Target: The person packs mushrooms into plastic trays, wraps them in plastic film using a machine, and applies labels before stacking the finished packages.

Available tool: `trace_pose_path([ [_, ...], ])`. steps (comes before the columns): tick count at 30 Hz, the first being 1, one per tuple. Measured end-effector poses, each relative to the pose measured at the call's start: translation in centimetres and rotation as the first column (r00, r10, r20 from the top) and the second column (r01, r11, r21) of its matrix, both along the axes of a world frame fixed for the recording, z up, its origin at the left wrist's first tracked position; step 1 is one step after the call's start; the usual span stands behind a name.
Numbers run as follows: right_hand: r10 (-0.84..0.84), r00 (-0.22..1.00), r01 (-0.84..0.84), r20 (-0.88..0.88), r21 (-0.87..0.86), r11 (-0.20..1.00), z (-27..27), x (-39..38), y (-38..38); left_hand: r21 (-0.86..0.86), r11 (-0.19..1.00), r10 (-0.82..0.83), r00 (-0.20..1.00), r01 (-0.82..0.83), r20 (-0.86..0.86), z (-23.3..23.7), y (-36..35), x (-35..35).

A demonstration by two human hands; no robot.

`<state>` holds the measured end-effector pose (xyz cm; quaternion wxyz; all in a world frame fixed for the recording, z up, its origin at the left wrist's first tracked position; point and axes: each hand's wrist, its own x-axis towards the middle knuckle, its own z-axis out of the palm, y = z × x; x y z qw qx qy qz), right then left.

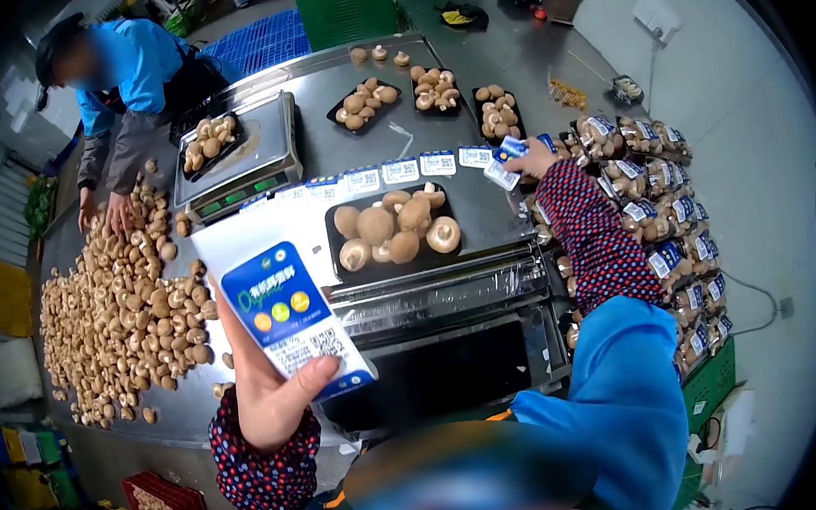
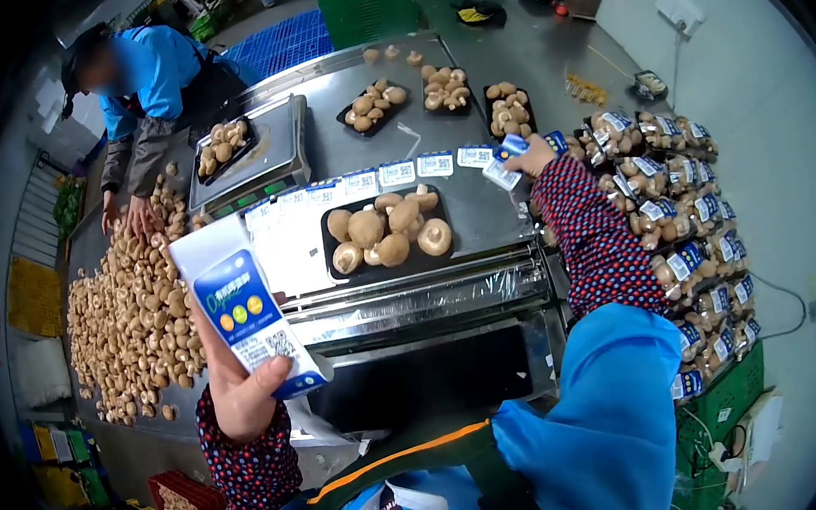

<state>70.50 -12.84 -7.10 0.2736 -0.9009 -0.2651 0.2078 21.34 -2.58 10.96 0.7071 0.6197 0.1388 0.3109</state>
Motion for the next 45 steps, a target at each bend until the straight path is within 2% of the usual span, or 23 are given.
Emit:
trace_pose_path([
  [2,-0.001,0.998,0.008,0.066,-0.109,0.994,-0.5,-0.4,0.0,0.176,0.982,0.065,0.997,-0.070,0.036,0.7,-0.2,0.5],
  [3,0.005,0.974,0.050,0.228,-0.234,0.971,1.0,-2.7,-0.1,0.238,0.966,0.084,0.994,-0.097,0.066,0.7,-0.2,0.5],
  [4,-0.009,0.917,0.115,0.399,-0.242,0.963,3.2,-5.7,-0.7,0.259,0.960,0.092,0.994,-0.104,0.060,0.5,-0.7,0.3],
  [6,0.048,0.756,0.045,0.653,-0.125,0.991,4.5,-8.7,-1.9,0.334,0.933,0.148,0.989,-0.133,-0.019,0.0,-1.6,-0.6],
  [8,0.125,0.972,-0.195,0.199,0.388,0.901,8.0,-13.0,-2.1,0.381,0.916,0.189,0.974,-0.129,-0.124,-0.1,-2.4,-1.5],
  [10,0.404,0.914,-0.330,0.032,0.636,0.698,13.8,-20.4,-1.5,0.214,0.977,0.034,0.990,-0.004,-0.137,0.0,-2.2,-2.0],
  [12,0.555,0.803,-0.528,0.217,0.693,0.491,17.8,-27.4,-1.4,0.163,0.987,0.008,0.998,0.002,-0.065,-1.5,-1.5,-2.8],
  [14,0.627,0.644,-0.731,0.438,0.593,0.337,20.6,-32.1,-1.1,-0.157,0.987,0.039,0.999,-0.036,0.018,-0.3,-2.5,-3.6],
  [16,0.662,0.538,-0.811,0.521,0.534,0.239,21.8,-34.9,-0.1,-0.238,0.971,0.027,0.998,-0.012,0.060,0.1,-3.1,-5.0],
  [22,0.915,0.329,-0.845,0.232,0.505,0.176,21.4,-38.9,1.8,-0.230,0.973,-0.001,0.997,-0.015,-0.072,-0.7,-3.6,-9.9],
  [25,0.913,0.319,-0.846,0.253,0.511,0.154,21.7,-40.3,1.7,-0.272,0.960,0.064,0.998,-0.063,-0.007,-0.9,-3.9,-11.2],
  [27,0.854,0.409,-0.818,0.322,0.545,0.186,21.4,-41.8,2.2,-0.243,0.969,0.028,0.997,-0.046,-0.078,-0.9,-3.9,-12.1],
  [29,0.870,0.384,-0.853,0.309,0.481,0.205,20.7,-42.0,3.0,-0.132,0.990,0.039,0.996,-0.049,-0.080,-1.3,-4.0,-12.6],
  [30,0.953,0.302,-0.785,0.011,0.570,0.243,19.8,-42.0,3.4,-0.106,0.994,0.028,0.995,-0.039,-0.100,-1.6,-3.9,-13.1],
  [33,0.929,0.308,-0.837,0.204,0.522,0.163,20.1,-43.4,3.2,-0.078,0.991,0.104,0.989,-0.112,-0.102,-2.7,-3.9,-14.1],
  [35,0.901,0.304,-0.874,0.311,0.466,0.134,20.0,-44.0,3.2,0.175,0.951,0.280,0.948,-0.253,-0.149,-3.0,-4.3,-14.6],
  [37,0.864,0.322,-0.888,0.387,0.439,0.134,20.1,-44.7,3.1,0.416,0.820,0.499,0.846,-0.392,-0.187,-2.7,-5.0,-14.6],
  [38,0.805,0.283,-0.925,0.522,0.371,0.085,20.2,-45.2,3.2,0.457,0.807,0.522,0.814,-0.374,-0.256,-2.4,-5.2,-14.9],
  [40,0.844,0.195,-0.937,0.499,0.349,0.010,20.0,-45.0,3.3,0.534,0.790,0.541,0.752,-0.301,-0.376,-2.2,-5.2,-15.5],
  [41,0.862,0.178,-0.932,0.475,0.362,-0.008,19.3,-44.6,3.3,0.475,0.807,0.538,0.770,-0.351,-0.344,-2.5,-5.1,-15.2],
  [42,0.827,0.166,-0.941,0.537,0.336,-0.029,19.2,-44.4,3.3,0.252,0.912,0.400,0.837,-0.324,-0.372,-3.7,-5.5,-14.9],
  [44,0.743,0.218,-0.957,0.632,0.287,0.036,18.5,-43.5,3.5,0.271,0.940,0.297,0.886,-0.207,-0.355,-6.9,-6.9,-13.6],
  [45,0.693,0.326,-0.928,0.643,0.357,0.106,19.0,-42.3,3.8,0.301,0.935,0.300,0.872,-0.188,-0.387,-9.8,-7.8,-13.3],
])
